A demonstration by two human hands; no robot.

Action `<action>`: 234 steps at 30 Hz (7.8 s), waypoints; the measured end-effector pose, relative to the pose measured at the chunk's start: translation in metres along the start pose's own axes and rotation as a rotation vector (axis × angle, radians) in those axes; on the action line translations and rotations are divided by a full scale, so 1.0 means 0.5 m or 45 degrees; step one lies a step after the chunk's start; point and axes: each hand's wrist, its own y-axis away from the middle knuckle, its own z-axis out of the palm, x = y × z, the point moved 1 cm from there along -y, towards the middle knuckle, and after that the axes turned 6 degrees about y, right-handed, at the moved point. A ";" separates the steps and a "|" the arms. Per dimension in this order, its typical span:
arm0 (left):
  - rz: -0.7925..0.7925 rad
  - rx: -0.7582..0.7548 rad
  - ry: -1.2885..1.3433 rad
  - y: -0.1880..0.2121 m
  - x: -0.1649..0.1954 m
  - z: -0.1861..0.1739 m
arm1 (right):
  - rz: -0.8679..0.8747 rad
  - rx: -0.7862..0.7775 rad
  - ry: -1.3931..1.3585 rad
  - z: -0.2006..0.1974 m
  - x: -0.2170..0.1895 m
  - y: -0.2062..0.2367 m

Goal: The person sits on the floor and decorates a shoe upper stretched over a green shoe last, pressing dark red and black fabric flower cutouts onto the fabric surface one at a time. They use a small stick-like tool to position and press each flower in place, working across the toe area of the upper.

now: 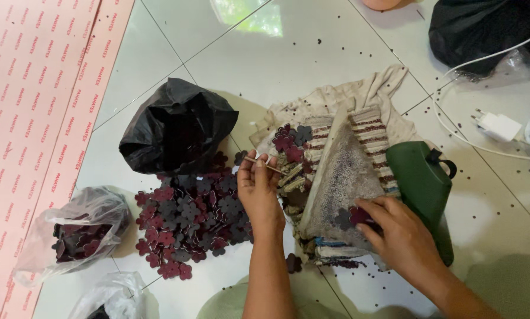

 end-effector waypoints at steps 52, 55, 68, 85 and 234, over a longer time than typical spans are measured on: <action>-0.065 -0.264 -0.342 -0.006 -0.066 -0.019 | -0.163 -0.435 -0.393 0.024 -0.007 -0.095; -0.062 -0.247 -0.352 -0.005 -0.067 -0.016 | -0.220 0.055 -0.108 0.020 -0.004 -0.097; -0.084 -0.242 -0.350 0.004 -0.050 -0.008 | 0.068 0.128 -0.175 0.004 -0.023 -0.106; -0.225 -0.410 -0.489 0.012 -0.080 -0.011 | -0.041 0.239 0.098 0.047 0.002 -0.047; 0.564 -0.556 -1.166 0.074 -0.077 0.065 | 0.237 0.131 0.584 -0.047 0.285 -0.134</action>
